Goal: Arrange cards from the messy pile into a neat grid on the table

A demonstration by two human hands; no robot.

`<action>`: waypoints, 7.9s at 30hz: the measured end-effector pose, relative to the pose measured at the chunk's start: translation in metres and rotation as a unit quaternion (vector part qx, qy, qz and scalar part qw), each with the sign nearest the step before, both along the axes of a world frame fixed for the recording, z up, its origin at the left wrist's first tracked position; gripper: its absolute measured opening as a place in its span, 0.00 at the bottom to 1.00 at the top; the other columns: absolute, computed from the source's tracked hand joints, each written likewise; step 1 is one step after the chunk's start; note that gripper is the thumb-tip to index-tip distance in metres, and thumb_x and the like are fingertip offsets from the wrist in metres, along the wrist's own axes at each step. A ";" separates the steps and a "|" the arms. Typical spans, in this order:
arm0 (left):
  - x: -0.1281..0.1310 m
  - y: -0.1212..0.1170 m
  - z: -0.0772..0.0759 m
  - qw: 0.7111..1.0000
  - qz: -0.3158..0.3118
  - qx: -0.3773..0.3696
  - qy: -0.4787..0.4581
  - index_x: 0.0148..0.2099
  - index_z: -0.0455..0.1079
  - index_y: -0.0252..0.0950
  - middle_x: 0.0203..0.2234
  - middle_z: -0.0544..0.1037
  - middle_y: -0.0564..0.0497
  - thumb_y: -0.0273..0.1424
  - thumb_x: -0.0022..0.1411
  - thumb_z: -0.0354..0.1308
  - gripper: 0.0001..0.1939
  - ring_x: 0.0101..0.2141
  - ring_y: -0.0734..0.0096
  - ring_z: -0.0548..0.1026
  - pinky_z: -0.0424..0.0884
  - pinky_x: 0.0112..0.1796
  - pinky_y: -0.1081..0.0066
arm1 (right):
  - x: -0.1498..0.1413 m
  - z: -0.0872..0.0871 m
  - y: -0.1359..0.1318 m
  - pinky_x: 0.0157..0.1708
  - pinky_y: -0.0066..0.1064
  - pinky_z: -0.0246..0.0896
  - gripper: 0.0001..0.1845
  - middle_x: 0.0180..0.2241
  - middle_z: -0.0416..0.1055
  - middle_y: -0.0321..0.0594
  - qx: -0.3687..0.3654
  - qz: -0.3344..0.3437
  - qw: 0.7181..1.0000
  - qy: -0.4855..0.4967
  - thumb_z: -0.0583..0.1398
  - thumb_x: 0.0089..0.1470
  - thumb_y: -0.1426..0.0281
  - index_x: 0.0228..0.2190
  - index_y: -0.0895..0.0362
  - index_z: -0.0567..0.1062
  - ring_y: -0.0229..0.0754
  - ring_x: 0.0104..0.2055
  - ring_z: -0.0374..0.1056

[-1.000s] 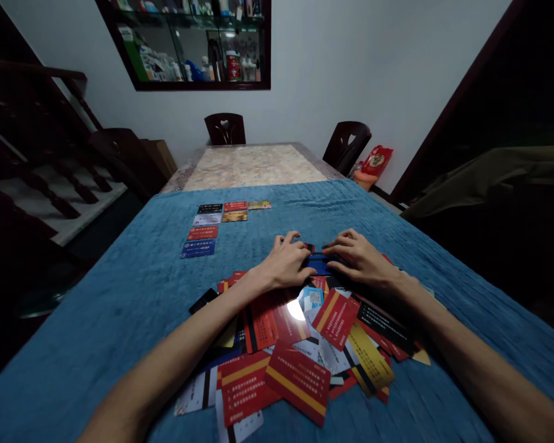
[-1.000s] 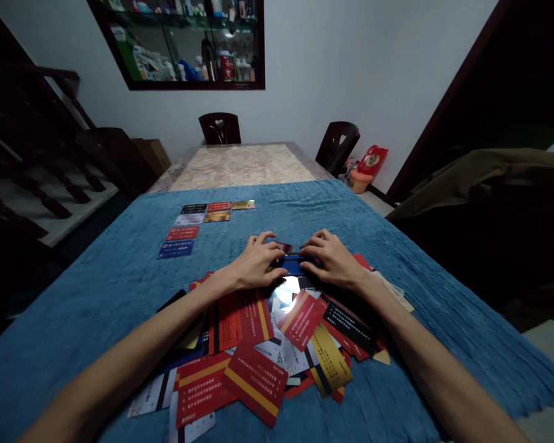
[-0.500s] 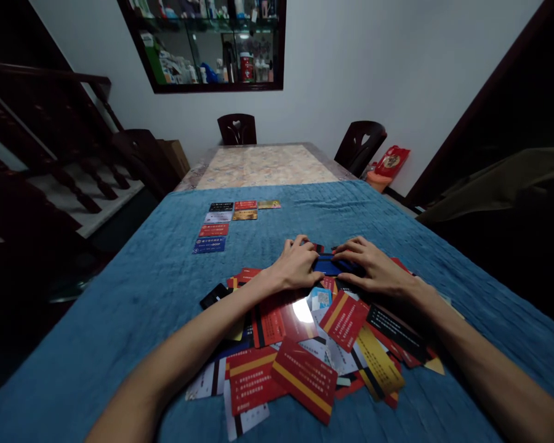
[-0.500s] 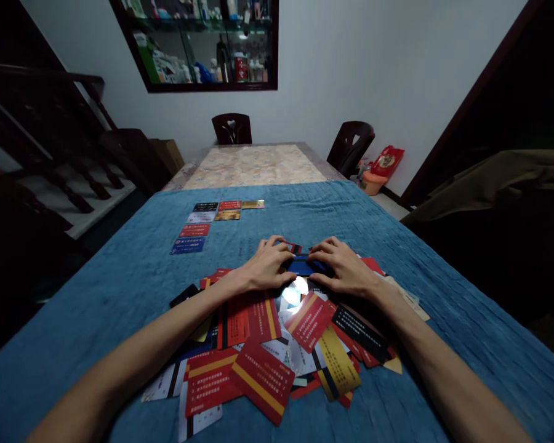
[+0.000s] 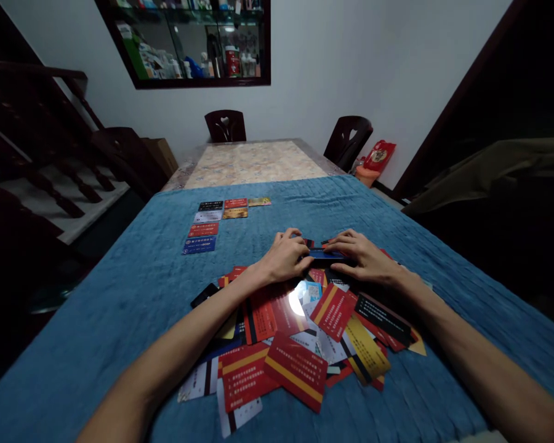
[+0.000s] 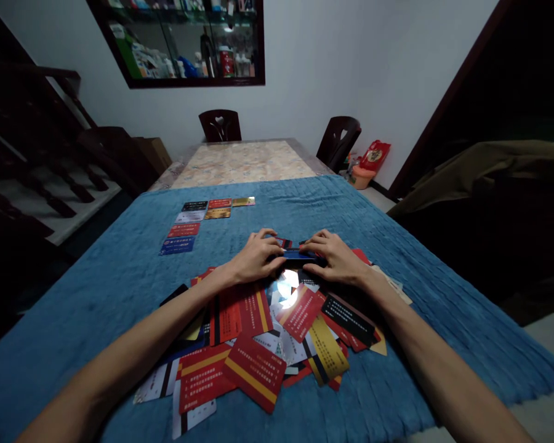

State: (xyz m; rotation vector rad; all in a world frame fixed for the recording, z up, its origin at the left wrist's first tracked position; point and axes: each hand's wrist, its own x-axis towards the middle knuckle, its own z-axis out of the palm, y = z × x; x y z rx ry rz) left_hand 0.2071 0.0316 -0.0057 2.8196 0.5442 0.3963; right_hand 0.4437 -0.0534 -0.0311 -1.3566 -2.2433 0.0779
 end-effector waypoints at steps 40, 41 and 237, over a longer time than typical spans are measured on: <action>0.003 0.012 -0.010 0.994 0.054 -0.043 -0.079 0.41 0.80 0.37 0.38 0.82 0.45 0.25 0.65 0.53 0.13 0.53 0.57 0.71 0.69 0.53 0.54 | -0.018 -0.010 0.007 0.38 0.35 0.66 0.07 0.33 0.76 0.39 0.076 -0.159 0.962 0.206 0.56 0.59 0.66 0.37 0.53 0.72 0.44 0.36 0.73; 0.003 0.012 -0.010 0.994 0.056 -0.044 -0.084 0.42 0.80 0.37 0.39 0.82 0.45 0.25 0.64 0.53 0.13 0.53 0.57 0.70 0.69 0.53 0.54 | -0.019 -0.010 0.007 0.38 0.36 0.66 0.07 0.34 0.76 0.39 0.089 -0.161 0.962 0.203 0.56 0.59 0.65 0.39 0.53 0.72 0.45 0.36 0.73; -0.219 0.075 -0.002 0.940 0.325 0.071 0.081 0.48 0.73 0.36 0.48 0.74 0.40 0.29 0.61 0.51 0.15 0.50 0.48 0.69 0.67 0.49 0.50 | -0.175 0.025 0.132 0.49 0.38 0.58 0.10 0.41 0.79 0.43 -0.025 0.002 0.999 0.045 0.62 0.55 0.71 0.40 0.56 0.81 0.45 0.44 0.69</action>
